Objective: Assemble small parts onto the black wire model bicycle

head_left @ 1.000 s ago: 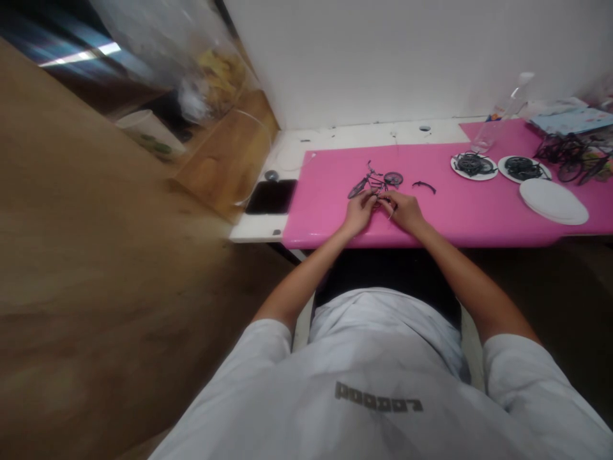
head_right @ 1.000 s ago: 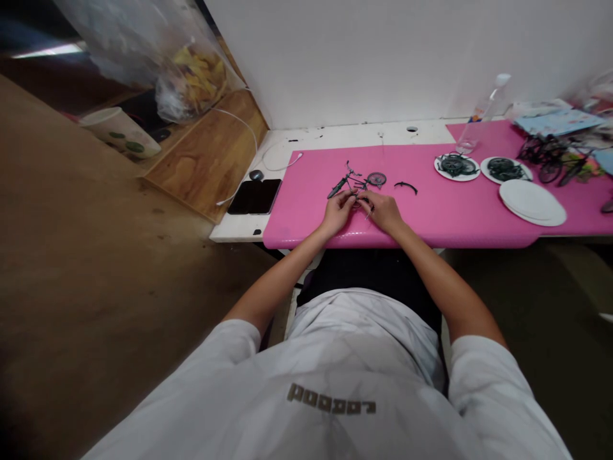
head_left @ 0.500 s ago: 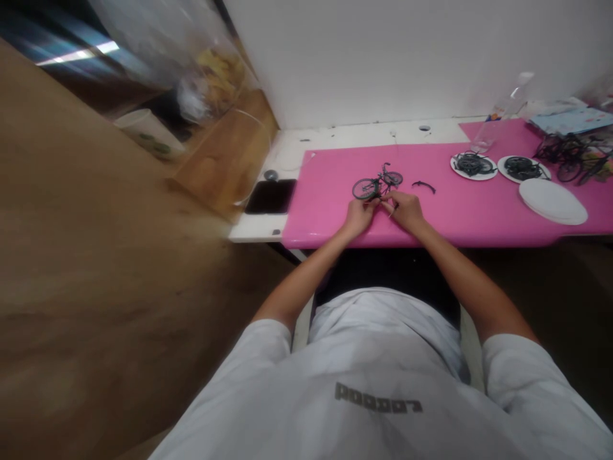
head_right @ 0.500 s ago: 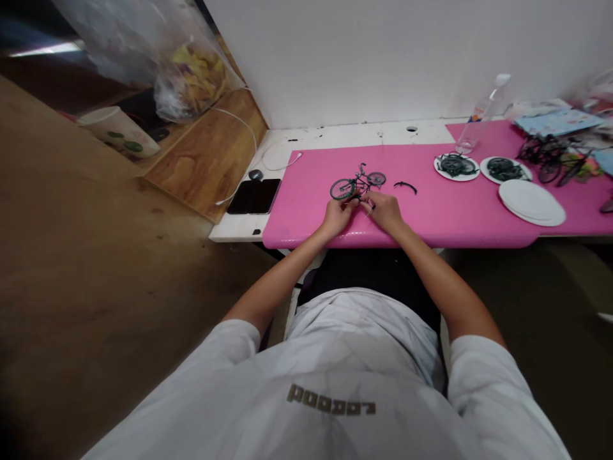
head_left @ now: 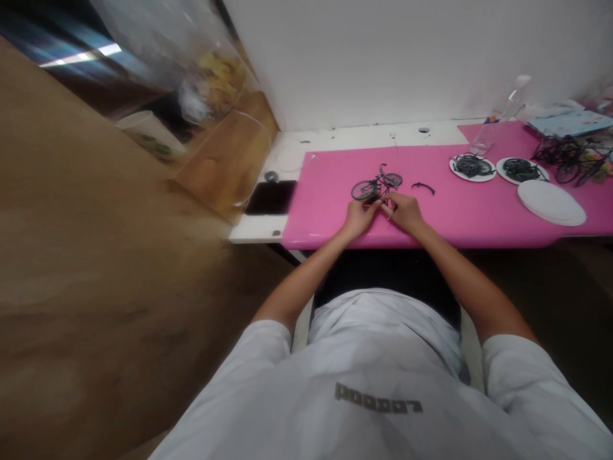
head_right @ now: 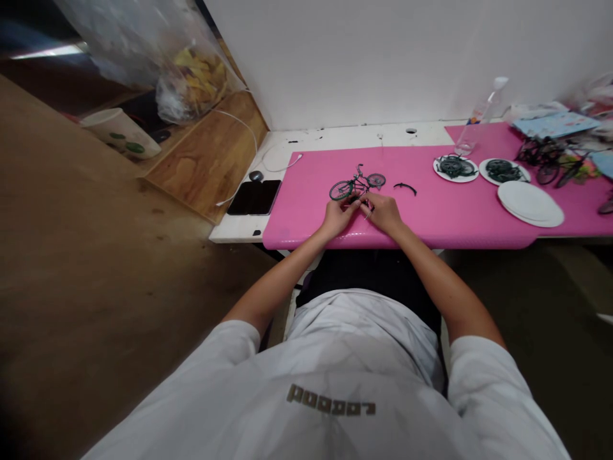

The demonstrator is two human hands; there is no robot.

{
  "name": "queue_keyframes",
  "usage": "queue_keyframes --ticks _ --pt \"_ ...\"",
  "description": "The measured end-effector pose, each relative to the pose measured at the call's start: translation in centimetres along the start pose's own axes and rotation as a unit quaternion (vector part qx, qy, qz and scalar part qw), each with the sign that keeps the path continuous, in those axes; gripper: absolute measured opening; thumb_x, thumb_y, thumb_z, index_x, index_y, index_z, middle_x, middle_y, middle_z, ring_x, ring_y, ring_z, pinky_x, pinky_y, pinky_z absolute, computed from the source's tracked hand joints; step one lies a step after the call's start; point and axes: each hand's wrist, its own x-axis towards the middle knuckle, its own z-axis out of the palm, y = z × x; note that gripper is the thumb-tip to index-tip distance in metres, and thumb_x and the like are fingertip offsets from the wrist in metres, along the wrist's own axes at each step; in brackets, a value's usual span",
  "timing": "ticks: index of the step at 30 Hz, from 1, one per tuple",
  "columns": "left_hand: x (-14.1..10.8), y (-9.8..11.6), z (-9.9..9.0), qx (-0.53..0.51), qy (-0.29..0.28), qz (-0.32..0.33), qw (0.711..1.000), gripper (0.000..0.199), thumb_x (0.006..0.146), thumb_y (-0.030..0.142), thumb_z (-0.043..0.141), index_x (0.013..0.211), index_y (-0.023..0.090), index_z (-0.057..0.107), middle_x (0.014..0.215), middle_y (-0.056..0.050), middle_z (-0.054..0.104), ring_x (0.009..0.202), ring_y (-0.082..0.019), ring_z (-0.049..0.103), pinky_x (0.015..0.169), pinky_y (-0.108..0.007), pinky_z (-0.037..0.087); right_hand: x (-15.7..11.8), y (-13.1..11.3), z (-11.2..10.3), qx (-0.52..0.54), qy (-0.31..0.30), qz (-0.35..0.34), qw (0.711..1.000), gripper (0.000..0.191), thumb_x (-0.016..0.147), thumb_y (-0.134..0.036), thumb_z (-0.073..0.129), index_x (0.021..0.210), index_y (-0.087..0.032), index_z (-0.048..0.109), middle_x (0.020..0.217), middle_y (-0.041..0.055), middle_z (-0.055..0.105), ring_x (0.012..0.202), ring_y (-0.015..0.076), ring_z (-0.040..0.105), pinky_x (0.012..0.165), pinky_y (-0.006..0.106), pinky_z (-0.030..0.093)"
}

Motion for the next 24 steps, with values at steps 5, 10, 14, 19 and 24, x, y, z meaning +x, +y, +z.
queue_keyframes --ticks 5,10,14,19,24 --pt "0.1 -0.4 0.0 -0.015 0.003 -0.008 1.000 0.029 0.102 0.036 0.089 0.126 0.020 0.088 0.141 -0.015 0.087 0.138 -0.032 0.081 0.129 -0.054 0.060 0.0 -0.2 -0.2 0.006 -0.004 -0.001 1.000 0.029 0.104 -0.042 0.070 0.114 -0.023 0.089 0.088 0.0090 0.082 0.076 0.0277 0.072 0.078 0.039 0.055" --pt "0.1 -0.4 0.2 -0.038 -0.009 -0.015 0.999 0.038 0.101 0.045 0.091 0.128 0.019 0.087 0.140 -0.015 0.088 0.137 -0.031 0.082 0.128 -0.052 0.061 0.0 -0.4 -0.3 0.013 -0.005 0.009 1.000 0.029 0.105 -0.045 0.071 0.114 -0.023 0.089 0.085 0.0085 0.080 0.078 0.0286 0.073 0.077 0.039 0.055" --pt "0.4 -1.0 0.2 -0.045 0.000 -0.014 0.999 0.037 0.103 0.048 0.089 0.126 0.019 0.086 0.140 -0.016 0.087 0.135 -0.030 0.082 0.127 -0.051 0.062 0.0 -0.6 -0.4 0.017 -0.002 0.012 1.000 0.034 0.108 -0.052 0.071 0.114 -0.023 0.089 0.086 0.0087 0.080 0.079 0.0281 0.073 0.076 0.038 0.054" --pt "0.9 -1.7 0.1 -0.060 -0.005 -0.017 0.998 0.029 0.106 0.039 0.086 0.124 0.016 0.085 0.140 -0.019 0.086 0.134 -0.030 0.083 0.126 -0.051 0.062 0.1 -0.8 -0.4 0.025 0.000 0.012 1.000 0.040 0.110 -0.060 0.070 0.111 -0.025 0.089 0.086 0.0088 0.082 0.077 0.0283 0.072 0.077 0.039 0.055" --pt "1.2 -1.9 0.0 -0.068 -0.010 -0.031 0.997 0.029 0.105 0.037 0.086 0.123 0.016 0.083 0.138 -0.019 0.086 0.133 -0.029 0.083 0.126 -0.050 0.062 0.1 -1.0 -0.5 0.024 -0.009 0.019 0.999 0.038 0.110 -0.058 0.073 0.114 -0.024 0.090 0.089 0.0101 0.084 0.075 0.0275 0.072 0.078 0.039 0.055"
